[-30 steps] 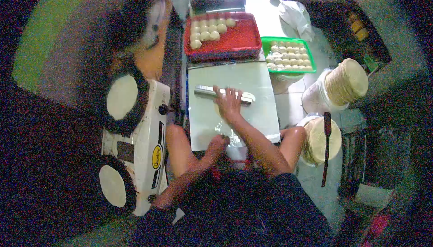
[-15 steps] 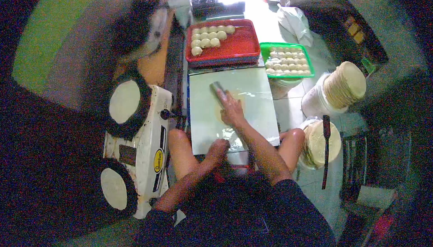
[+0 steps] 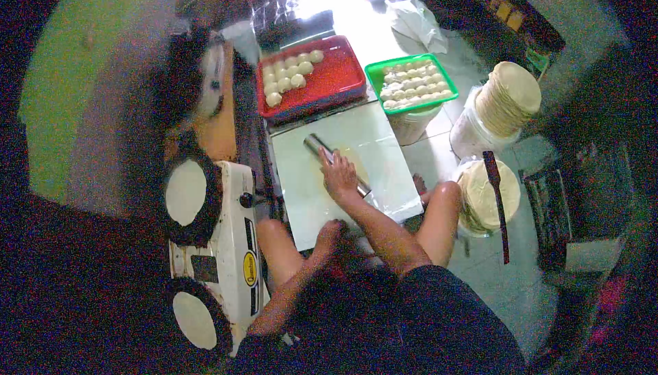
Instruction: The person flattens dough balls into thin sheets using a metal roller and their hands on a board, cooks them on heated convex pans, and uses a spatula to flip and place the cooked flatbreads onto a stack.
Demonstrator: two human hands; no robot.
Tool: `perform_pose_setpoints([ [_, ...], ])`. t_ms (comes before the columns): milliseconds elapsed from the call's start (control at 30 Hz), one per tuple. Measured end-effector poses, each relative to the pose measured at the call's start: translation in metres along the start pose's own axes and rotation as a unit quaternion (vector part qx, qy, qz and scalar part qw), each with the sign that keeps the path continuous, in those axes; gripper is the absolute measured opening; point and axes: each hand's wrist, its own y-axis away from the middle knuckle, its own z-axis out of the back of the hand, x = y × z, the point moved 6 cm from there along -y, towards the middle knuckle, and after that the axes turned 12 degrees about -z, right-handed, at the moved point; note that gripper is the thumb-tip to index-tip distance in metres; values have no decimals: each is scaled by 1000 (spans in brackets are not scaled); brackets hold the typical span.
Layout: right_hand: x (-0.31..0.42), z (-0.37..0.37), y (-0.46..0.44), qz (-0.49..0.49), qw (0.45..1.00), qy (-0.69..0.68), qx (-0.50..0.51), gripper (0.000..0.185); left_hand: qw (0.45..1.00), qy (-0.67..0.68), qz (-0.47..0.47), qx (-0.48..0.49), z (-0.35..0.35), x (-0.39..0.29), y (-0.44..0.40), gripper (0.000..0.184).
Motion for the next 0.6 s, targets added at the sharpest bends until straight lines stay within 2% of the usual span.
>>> perform_pose_setpoints([
  [67,0,-3,-8,-2,1000,2,-9,43,968,239,74,-25,-18,29,3,16],
  [100,1,0,-11,19,999,8,-28,30,978,207,28,-25,-20,30,4,19],
  [167,0,9,-16,23,999,17,-44,27,991,132,-19,-9,-21,28,5,25],
  [200,-2,8,-19,28,998,22,-51,27,996,90,-22,7,-8,13,6,28],
  [233,-12,-10,-28,-7,996,-9,-90,21,997,80,-17,16,-2,4,5,31],
  [333,-8,12,-33,-6,992,-76,-98,18,996,82,-10,25,-1,-1,7,36],
  [367,-9,6,-39,-24,996,-90,-15,37,997,71,-20,24,1,-4,8,36],
  [467,-14,-20,-48,-21,970,-239,-42,72,995,-44,-89,17,10,-20,7,35],
  [500,-12,-28,-47,-31,983,-174,48,95,993,-66,-94,17,-4,-5,3,35],
  [600,8,-15,-28,61,986,-45,145,94,992,-79,-90,28,-12,2,3,36],
])
